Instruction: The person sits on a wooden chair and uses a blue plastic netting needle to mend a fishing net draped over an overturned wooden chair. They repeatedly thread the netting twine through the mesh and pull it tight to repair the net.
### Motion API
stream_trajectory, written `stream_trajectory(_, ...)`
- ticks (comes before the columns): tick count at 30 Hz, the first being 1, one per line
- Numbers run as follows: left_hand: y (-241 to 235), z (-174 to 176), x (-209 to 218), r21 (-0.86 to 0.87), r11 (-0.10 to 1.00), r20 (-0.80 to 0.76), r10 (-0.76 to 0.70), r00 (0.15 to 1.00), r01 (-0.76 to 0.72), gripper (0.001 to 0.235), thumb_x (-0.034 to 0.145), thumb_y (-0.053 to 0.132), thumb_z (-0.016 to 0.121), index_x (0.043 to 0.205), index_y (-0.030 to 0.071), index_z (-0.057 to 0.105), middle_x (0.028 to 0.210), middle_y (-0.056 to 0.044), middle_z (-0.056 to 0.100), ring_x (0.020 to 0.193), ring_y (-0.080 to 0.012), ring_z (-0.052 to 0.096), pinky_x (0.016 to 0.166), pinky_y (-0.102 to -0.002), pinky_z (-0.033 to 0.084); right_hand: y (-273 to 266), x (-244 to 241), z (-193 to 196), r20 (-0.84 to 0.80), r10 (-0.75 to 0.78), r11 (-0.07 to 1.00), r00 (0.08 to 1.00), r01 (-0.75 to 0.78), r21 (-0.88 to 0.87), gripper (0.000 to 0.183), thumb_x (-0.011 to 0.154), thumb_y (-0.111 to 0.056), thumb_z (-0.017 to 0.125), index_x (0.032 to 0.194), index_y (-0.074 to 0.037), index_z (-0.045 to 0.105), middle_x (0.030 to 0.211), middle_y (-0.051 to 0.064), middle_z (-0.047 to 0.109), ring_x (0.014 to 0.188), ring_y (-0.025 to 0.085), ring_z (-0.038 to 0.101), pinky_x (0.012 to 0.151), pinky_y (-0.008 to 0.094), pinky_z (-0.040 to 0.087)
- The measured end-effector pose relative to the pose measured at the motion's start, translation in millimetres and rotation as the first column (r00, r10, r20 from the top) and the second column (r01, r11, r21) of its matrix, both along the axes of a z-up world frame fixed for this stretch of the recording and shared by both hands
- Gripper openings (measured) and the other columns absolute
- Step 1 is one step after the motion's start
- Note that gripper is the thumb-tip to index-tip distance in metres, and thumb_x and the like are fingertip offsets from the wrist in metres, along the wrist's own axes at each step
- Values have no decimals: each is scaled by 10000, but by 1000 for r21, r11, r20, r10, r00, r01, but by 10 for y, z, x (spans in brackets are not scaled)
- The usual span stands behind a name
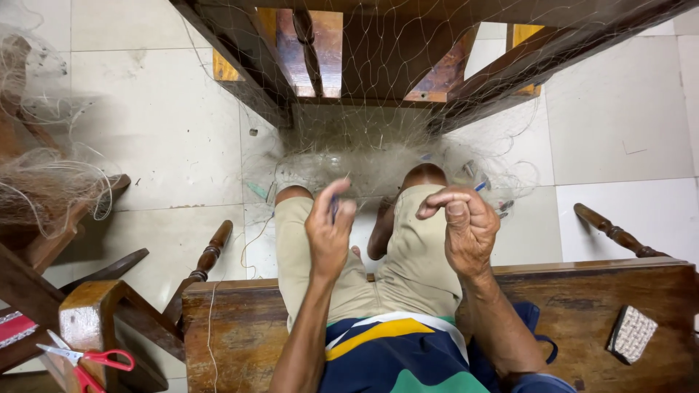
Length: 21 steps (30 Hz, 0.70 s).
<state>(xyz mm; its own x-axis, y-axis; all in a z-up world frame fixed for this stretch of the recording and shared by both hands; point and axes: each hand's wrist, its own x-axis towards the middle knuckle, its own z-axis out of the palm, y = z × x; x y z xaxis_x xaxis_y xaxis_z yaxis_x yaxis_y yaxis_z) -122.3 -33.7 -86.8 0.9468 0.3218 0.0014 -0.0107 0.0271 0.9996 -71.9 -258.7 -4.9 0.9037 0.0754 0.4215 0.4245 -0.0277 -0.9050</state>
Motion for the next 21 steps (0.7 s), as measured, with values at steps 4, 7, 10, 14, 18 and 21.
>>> stream_trajectory(4,-129,35,547,-59,986,64,-155,986,159,511,1219,357,749,1625,48,743,1539,-220,802,1293,-298,825,1140,-465,649,-58,-147,-45,-17,-32,999,999,32,6,441,1289,-246,561,1093,75,792,850,191,818,846,288,859,860,441,711)
stream_trajectory(7,-155,307,706,-294,939,42,-176,984,180,416,1225,306,722,1560,65,776,767,60,612,666,-8,539,627,-179,472,-82,-176,-72,-1,-36,999,999,36,8,429,1294,-225,555,1069,57,788,825,178,811,814,288,855,813,430,706)
stream_trajectory(10,-191,221,804,-415,895,29,-163,986,160,323,1191,293,775,1419,77,847,704,97,577,584,35,502,554,-146,446,-87,-176,-35,13,-21,999,1000,20,38,428,1287,-220,560,1068,76,778,821,184,801,811,289,848,806,434,705)
stream_trajectory(14,-175,156,847,-397,904,29,-162,986,160,234,1167,271,822,1272,67,868,662,74,552,574,13,482,537,-162,410,-140,-179,32,38,-35,999,999,34,36,420,1276,-214,571,1050,74,777,811,188,802,793,294,848,792,427,704)
stream_trajectory(18,-128,255,856,-342,923,26,-179,984,177,201,1149,255,842,1174,58,874,663,54,580,609,3,493,559,-172,421,-273,-217,-14,45,-37,991,998,31,127,440,1292,-236,547,1059,77,749,820,199,771,798,314,830,816,447,705)
stream_trajectory(21,-121,206,855,-306,933,30,-186,982,186,180,1149,241,841,1147,64,875,673,50,583,636,0,499,585,-177,439,-318,-250,-62,57,-41,991,998,33,126,436,1291,-225,541,1038,75,732,797,203,749,777,332,819,810,470,699)
